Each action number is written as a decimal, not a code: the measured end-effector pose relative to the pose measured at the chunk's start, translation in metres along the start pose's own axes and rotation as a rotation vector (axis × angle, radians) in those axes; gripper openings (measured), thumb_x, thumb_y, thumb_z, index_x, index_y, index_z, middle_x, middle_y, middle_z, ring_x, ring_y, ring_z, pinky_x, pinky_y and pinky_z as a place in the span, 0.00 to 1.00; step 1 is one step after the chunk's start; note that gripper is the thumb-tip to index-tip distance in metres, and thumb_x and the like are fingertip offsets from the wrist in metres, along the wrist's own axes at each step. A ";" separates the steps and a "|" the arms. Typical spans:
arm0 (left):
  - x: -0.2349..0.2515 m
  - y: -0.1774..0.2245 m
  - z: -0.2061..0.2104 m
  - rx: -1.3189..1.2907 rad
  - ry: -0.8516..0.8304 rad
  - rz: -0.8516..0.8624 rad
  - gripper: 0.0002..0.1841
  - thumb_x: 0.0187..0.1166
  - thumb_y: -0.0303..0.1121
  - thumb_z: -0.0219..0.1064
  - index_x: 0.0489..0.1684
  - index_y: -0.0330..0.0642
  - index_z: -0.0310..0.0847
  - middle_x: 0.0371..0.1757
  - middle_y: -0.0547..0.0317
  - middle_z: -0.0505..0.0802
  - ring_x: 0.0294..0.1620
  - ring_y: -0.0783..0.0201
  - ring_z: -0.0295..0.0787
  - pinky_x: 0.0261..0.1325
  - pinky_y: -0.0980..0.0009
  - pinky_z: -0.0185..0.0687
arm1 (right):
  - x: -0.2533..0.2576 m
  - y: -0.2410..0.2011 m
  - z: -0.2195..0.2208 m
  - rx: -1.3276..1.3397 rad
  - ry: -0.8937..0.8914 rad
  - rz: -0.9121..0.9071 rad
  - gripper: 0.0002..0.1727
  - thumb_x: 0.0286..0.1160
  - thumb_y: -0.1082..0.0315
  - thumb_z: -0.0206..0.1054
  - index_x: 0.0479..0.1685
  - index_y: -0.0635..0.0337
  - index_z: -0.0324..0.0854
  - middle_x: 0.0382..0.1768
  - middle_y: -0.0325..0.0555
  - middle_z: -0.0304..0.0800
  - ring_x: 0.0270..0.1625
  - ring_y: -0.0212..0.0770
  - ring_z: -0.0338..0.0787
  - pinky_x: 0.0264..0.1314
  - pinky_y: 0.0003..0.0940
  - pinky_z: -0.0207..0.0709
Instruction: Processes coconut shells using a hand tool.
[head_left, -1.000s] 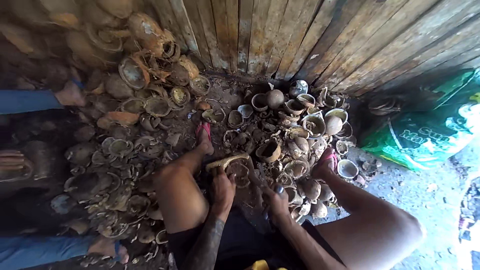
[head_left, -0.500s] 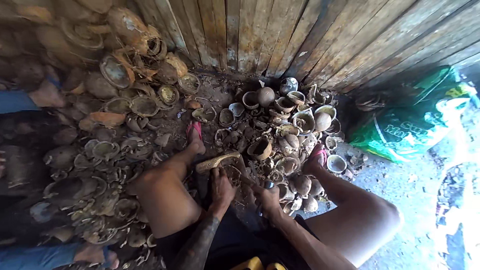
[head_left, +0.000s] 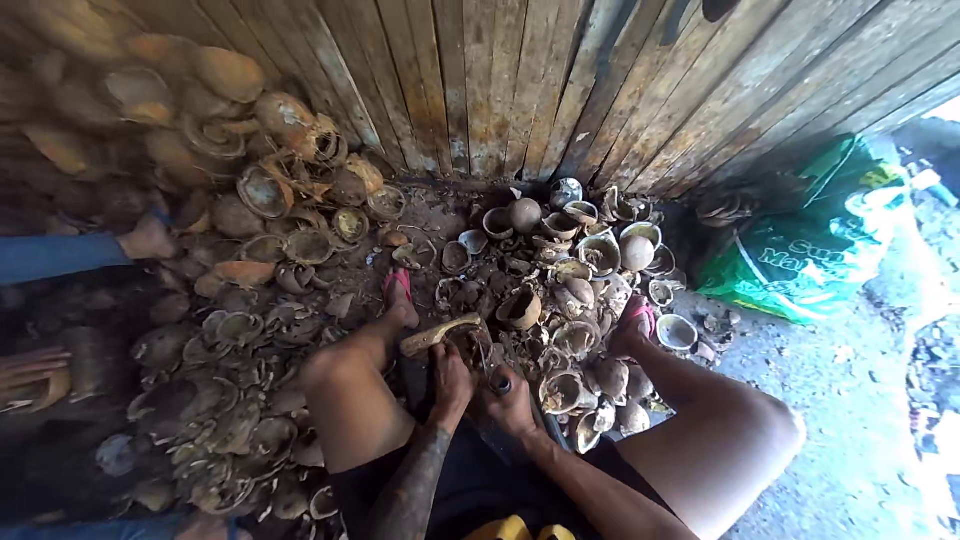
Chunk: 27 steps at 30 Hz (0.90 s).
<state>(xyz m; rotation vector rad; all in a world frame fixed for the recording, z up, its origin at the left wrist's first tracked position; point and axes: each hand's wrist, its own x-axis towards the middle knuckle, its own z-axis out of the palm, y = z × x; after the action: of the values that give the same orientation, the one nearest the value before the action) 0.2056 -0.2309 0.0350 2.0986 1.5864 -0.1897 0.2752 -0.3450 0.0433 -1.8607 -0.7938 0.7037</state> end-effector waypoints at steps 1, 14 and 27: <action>0.000 -0.002 -0.001 -0.027 -0.012 0.016 0.38 0.72 0.42 0.73 0.82 0.31 0.69 0.83 0.33 0.71 0.81 0.43 0.74 0.80 0.55 0.74 | 0.002 -0.004 -0.002 0.093 0.083 0.050 0.10 0.54 0.71 0.77 0.32 0.65 0.84 0.26 0.45 0.87 0.30 0.35 0.86 0.39 0.35 0.83; 0.009 0.000 -0.006 -0.049 -0.036 0.040 0.40 0.66 0.46 0.77 0.80 0.34 0.74 0.78 0.35 0.76 0.79 0.42 0.74 0.80 0.53 0.72 | 0.057 0.014 -0.033 0.143 0.070 0.064 0.14 0.46 0.71 0.83 0.23 0.56 0.78 0.19 0.31 0.79 0.22 0.24 0.78 0.29 0.23 0.77; 0.012 0.006 -0.010 -0.049 -0.080 0.012 0.38 0.66 0.43 0.77 0.78 0.34 0.75 0.82 0.33 0.73 0.83 0.39 0.70 0.83 0.48 0.68 | 0.057 -0.011 -0.024 0.135 0.031 0.154 0.12 0.52 0.71 0.81 0.24 0.60 0.78 0.21 0.37 0.78 0.24 0.30 0.76 0.32 0.33 0.75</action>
<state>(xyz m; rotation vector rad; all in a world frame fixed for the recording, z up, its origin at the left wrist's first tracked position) 0.2133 -0.2170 0.0409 2.0373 1.5159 -0.2255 0.3267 -0.3107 0.0549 -1.8178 -0.5733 0.8036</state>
